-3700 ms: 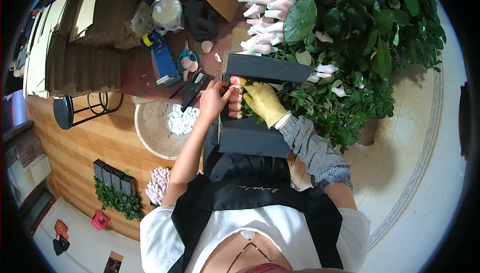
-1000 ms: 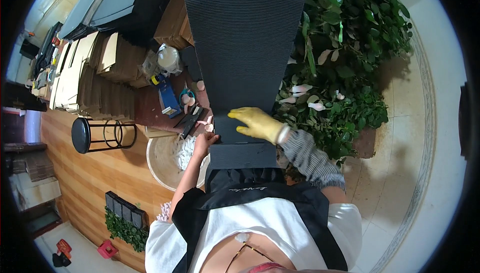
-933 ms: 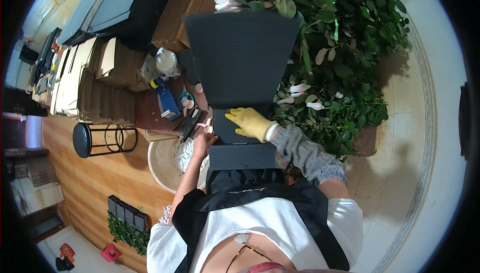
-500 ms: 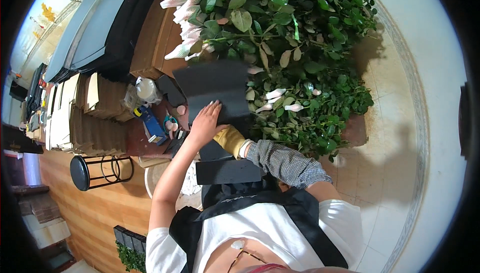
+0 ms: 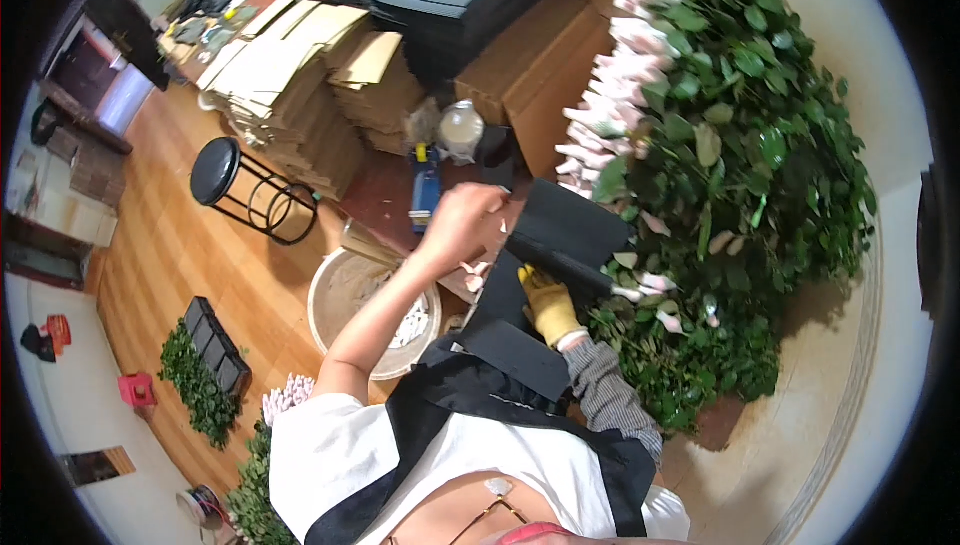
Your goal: The person organizes pink roses into black foam blocks, placing the stems into the foam and then setting the completed arrangements into plastic bags on the floor.
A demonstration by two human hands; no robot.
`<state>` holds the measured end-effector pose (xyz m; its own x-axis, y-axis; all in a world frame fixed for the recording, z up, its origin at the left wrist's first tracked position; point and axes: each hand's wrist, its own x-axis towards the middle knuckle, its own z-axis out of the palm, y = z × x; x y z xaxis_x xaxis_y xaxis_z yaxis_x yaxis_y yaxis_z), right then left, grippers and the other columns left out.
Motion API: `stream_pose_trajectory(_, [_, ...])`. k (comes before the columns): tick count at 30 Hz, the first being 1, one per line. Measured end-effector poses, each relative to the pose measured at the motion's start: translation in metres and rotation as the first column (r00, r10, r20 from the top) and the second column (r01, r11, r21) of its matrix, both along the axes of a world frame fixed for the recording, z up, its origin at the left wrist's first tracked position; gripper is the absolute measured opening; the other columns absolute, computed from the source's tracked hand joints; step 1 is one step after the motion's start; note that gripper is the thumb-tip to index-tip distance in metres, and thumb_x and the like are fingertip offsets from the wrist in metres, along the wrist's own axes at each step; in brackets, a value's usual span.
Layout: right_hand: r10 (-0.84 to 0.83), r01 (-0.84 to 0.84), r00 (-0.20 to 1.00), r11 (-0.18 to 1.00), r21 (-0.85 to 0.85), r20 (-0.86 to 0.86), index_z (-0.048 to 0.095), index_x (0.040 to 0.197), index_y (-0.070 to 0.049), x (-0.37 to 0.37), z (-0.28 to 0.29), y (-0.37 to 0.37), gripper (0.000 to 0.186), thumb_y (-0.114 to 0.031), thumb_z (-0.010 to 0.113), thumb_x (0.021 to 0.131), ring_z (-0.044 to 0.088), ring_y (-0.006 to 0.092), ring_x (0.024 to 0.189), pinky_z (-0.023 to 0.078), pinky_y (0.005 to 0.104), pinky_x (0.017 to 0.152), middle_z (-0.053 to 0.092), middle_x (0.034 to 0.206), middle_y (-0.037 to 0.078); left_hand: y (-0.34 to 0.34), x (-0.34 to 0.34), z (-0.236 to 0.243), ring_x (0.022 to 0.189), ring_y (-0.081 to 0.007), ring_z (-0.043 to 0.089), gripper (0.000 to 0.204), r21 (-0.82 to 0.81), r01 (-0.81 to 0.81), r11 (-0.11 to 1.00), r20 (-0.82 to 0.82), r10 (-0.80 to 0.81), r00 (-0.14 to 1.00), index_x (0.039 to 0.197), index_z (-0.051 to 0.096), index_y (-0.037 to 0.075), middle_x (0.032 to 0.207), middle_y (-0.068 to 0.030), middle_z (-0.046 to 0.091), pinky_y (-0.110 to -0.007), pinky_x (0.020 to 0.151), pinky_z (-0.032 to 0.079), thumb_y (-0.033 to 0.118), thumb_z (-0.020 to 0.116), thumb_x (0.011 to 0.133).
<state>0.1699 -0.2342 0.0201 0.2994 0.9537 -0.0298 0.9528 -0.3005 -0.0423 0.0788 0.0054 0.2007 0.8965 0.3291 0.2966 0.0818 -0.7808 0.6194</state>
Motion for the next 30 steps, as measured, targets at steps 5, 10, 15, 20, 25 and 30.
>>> stream_pose_trajectory(5, [0.006, -0.012, 0.999, 0.991, -0.134, -0.05, 0.046, 0.145, -0.007, -0.011, 0.04, 0.013, 0.074, -0.026, 0.073, 0.079, 0.05, 0.0236, 0.13, 0.044, 0.0389, 0.1, 0.047, 0.151, 0.01, 0.147, -0.041, -0.027, 0.11, -0.0345, 0.059, 0.026, 0.247, -0.569, 0.785, 0.269, 0.508, 0.818, 0.114, 0.065, 0.004, 0.114, -0.0164, 0.065, -0.042, 0.096, 0.048, 0.01, 0.067, 0.09])
stream_pose_trajectory(10, [-0.011, 0.004, 0.998, 0.992, -0.123, -0.062, 0.046, 0.144, -0.006, -0.009, 0.045, 0.011, 0.073, -0.026, 0.072, 0.079, 0.052, 0.0247, 0.126, 0.043, 0.0387, 0.101, 0.049, 0.148, 0.011, 0.21, -0.006, 0.029, 0.109, -0.0344, 0.058, 0.033, 0.377, -0.665, 0.645, 0.427, 0.516, 0.743, 0.113, 0.065, 0.001, 0.115, -0.0182, 0.063, -0.042, 0.095, 0.047, 0.026, 0.069, 0.092])
stream_pose_trajectory(15, [-0.025, 0.012, 0.993, 0.994, -0.11, -0.117, 0.048, 0.141, -0.006, -0.017, 0.052, 0.012, 0.07, -0.024, 0.072, 0.078, 0.054, 0.0261, 0.123, 0.044, 0.0392, 0.099, 0.052, 0.145, 0.012, 0.28, 0.029, 0.037, 0.11, -0.0433, 0.063, 0.065, 0.428, -0.593, 0.682, -0.282, 0.724, 0.629, 0.115, 0.067, 0.004, 0.117, -0.0249, 0.067, -0.048, 0.09, 0.054, 0.056, 0.077, 0.078])
stream_pose_trajectory(20, [0.028, -0.032, 0.991, 0.999, -0.031, -0.133, 0.052, 0.139, -0.006, -0.016, 0.051, 0.019, 0.07, -0.021, 0.075, 0.075, 0.056, 0.0254, 0.116, 0.045, 0.0379, 0.096, 0.055, 0.142, 0.011, 0.308, 0.001, 0.001, 0.1, -0.044, 0.062, 0.064, 0.617, -0.605, 0.503, 0.02, 0.758, 0.651, 0.113, 0.06, -0.003, 0.107, -0.0252, 0.064, -0.052, 0.089, 0.053, 0.047, 0.079, 0.077])
stream_pose_trajectory(25, [-0.006, 0.006, 1.0, 0.997, 0.075, 0.007, 0.051, 0.142, -0.007, -0.003, 0.023, 0.006, 0.059, -0.023, 0.061, 0.086, 0.054, 0.025, 0.124, 0.044, 0.0367, 0.098, 0.05, 0.148, 0.011, 0.154, -0.026, 0.034, 0.116, -0.0297, 0.052, 0.091, -0.272, -0.07, 0.96, 0.023, 0.079, 0.997, 0.152, 0.03, 0.013, 0.126, -0.0161, 0.044, -0.043, 0.09, 0.054, 0.009, 0.078, 0.075])
stream_pose_trajectory(30, [0.016, -0.018, 0.999, 0.998, -0.053, -0.032, 0.048, 0.144, -0.008, -0.005, 0.034, 0.015, 0.056, -0.02, 0.056, 0.09, 0.054, 0.0234, 0.127, 0.045, 0.0358, 0.098, 0.048, 0.152, 0.01, 0.065, -0.083, -0.072, 0.104, -0.0183, 0.061, 0.103, -0.977, 0.069, 0.2, -0.046, -0.519, 0.854, 0.157, 0.017, 0.009, 0.111, -0.0131, 0.064, -0.034, 0.091, 0.05, 0.012, 0.084, 0.079])
